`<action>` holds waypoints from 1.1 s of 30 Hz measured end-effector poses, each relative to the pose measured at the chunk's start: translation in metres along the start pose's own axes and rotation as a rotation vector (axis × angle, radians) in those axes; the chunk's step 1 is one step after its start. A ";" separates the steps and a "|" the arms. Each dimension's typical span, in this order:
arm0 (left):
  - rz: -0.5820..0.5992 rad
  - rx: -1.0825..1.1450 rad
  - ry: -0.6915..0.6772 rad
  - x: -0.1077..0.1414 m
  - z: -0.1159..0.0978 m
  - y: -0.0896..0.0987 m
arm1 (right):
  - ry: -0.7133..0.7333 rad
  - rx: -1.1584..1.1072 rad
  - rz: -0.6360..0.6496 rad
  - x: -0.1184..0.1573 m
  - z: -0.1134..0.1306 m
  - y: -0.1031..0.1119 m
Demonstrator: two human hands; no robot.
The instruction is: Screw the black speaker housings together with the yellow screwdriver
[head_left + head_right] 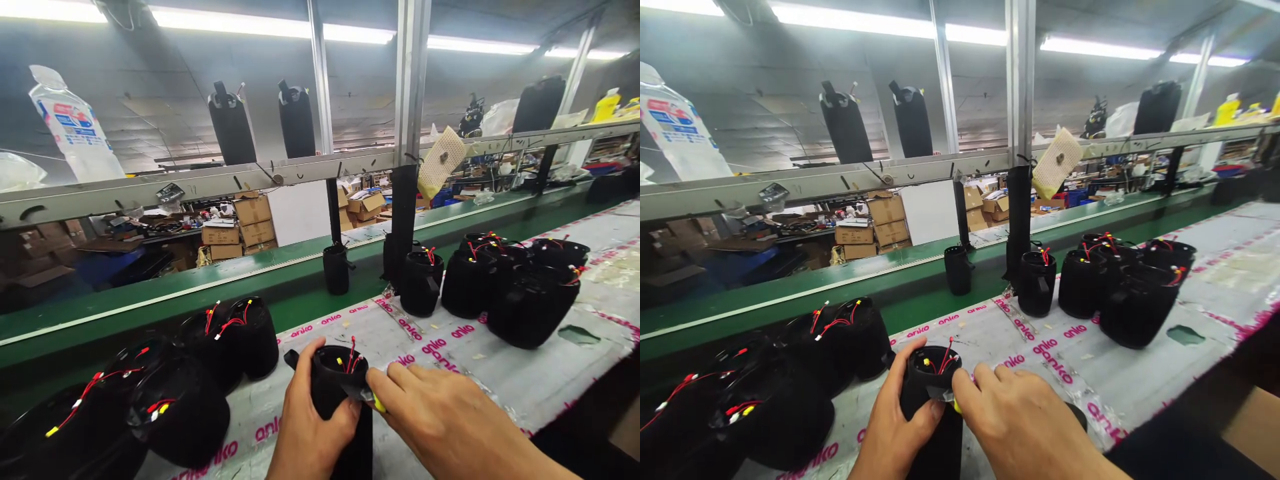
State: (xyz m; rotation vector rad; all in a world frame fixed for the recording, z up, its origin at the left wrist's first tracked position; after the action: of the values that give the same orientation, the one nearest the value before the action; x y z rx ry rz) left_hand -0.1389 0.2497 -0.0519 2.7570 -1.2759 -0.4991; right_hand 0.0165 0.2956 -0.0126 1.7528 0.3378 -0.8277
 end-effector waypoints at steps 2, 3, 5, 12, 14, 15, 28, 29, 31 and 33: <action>-0.022 0.003 0.000 0.001 -0.002 -0.001 | 0.015 0.002 0.008 0.000 0.001 0.001; -0.030 0.003 -0.001 0.001 -0.002 -0.001 | 0.022 0.004 0.009 0.000 0.001 0.001; -0.042 -0.004 -0.005 0.001 -0.002 0.000 | 0.036 0.007 0.024 -0.001 0.000 0.002; -0.048 -0.101 -0.033 0.002 0.002 -0.001 | 0.073 0.118 0.062 -0.007 0.001 0.007; -0.107 -0.089 -0.046 0.004 0.000 0.001 | 0.081 0.120 0.078 -0.007 0.003 0.006; -0.126 -0.089 -0.053 0.005 -0.001 0.001 | 0.085 0.111 0.087 -0.007 0.003 0.005; -0.082 -0.068 -0.076 0.004 -0.001 0.002 | 0.030 -0.200 0.022 0.002 -0.009 0.000; -0.058 -0.063 -0.067 0.003 0.000 0.001 | 0.007 -0.232 0.007 0.003 -0.012 0.000; -0.011 -0.069 -0.033 0.002 0.001 -0.001 | 0.011 -0.226 -0.008 0.002 -0.013 0.000; 0.011 -0.087 -0.008 0.002 0.001 -0.003 | 0.062 -0.175 0.014 0.002 -0.009 -0.002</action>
State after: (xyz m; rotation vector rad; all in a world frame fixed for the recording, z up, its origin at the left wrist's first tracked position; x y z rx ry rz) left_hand -0.1362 0.2504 -0.0537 2.6782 -1.2392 -0.5522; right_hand 0.0195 0.3045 -0.0143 1.6174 0.4262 -0.7137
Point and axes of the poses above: each hand's wrist, its own x-axis away from the middle knuckle, its own y-axis out of the back of the hand, z = x × y, the point moved 7 cm from there along -x, towards the middle knuckle, and after that the axes turned 5 degrees about -z, right-handed, at the moved point
